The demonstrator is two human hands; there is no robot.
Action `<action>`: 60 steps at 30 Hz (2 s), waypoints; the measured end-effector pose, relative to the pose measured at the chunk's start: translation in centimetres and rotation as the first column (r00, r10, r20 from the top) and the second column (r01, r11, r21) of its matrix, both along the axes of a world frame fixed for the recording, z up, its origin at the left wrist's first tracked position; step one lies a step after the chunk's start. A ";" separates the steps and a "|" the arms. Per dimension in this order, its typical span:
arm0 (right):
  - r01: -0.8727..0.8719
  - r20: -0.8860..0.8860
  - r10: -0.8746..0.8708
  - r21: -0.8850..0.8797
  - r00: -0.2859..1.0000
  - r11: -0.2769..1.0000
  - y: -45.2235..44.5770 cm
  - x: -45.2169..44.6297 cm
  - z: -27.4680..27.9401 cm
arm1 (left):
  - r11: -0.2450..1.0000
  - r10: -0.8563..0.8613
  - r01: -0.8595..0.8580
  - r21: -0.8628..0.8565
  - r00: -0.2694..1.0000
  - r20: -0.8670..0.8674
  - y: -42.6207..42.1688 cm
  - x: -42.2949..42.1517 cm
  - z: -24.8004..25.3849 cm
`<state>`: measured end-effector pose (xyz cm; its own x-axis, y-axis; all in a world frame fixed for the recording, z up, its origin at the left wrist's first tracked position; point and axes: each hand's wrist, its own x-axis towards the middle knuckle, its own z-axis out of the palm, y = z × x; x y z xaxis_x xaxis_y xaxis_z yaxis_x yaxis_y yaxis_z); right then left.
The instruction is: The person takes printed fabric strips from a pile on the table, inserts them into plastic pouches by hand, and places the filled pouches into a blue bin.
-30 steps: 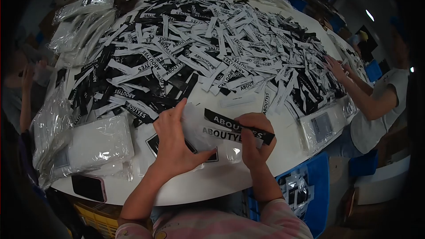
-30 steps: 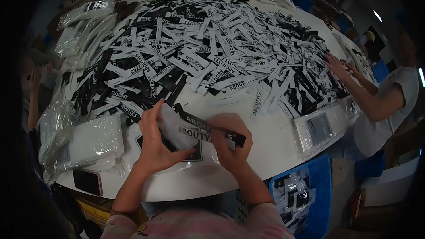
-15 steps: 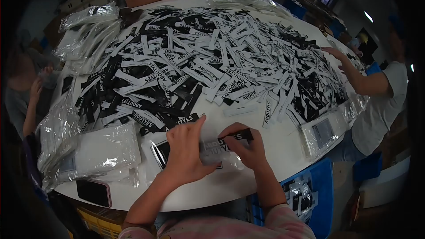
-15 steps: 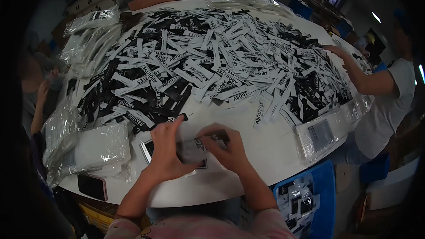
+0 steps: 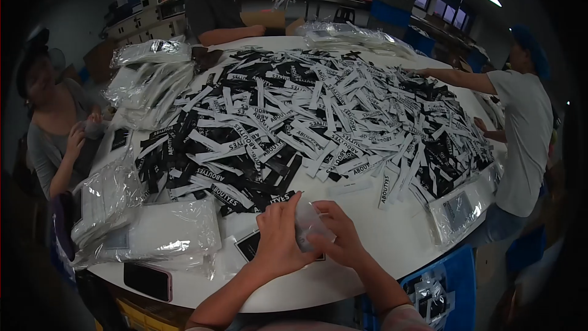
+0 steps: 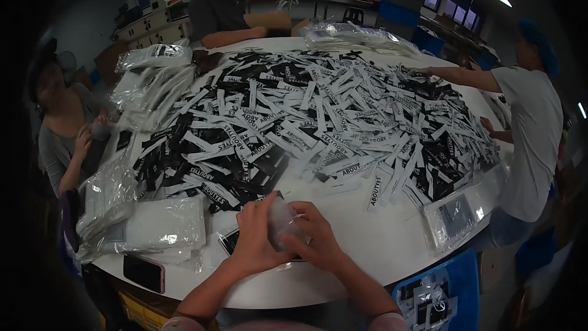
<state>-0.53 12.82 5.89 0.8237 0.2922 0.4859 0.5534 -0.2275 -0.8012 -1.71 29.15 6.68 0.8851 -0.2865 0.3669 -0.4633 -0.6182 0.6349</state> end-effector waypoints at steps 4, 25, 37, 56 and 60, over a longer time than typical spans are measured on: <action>-0.223 -0.375 0.162 -0.124 0.913 0.967 -1.5 0.3 -0.8 | 0.999 -0.010 0.011 0.049 1.000 -0.022 0.3 -0.1 0.6; 0.222 -0.458 -0.142 0.127 0.878 0.967 -0.5 0.4 -0.6 | 0.631 -0.182 -0.284 -0.722 0.851 -0.493 1.5 0.7 0.4; 0.015 -0.619 0.023 0.057 0.785 0.998 -0.9 -0.6 0.7 | 0.660 -0.292 -0.178 -0.730 0.835 -0.467 1.4 0.2 0.0; 0.165 -0.633 0.221 0.492 0.741 0.855 -0.3 -0.6 0.4 | 0.650 -0.217 -0.205 -0.731 0.873 -0.438 0.8 -0.2 0.1; 0.130 -0.587 0.262 0.541 0.766 0.831 -1.3 -0.6 -1.3 | 0.637 -0.266 -0.214 -0.740 0.840 -0.473 1.1 -0.1 -0.3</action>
<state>-1.13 11.57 4.60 0.9750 0.2199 -0.0328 -0.1100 0.3489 -0.9307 -1.79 30.22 6.42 0.9877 -0.1530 -0.0308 0.0598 0.1888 0.9802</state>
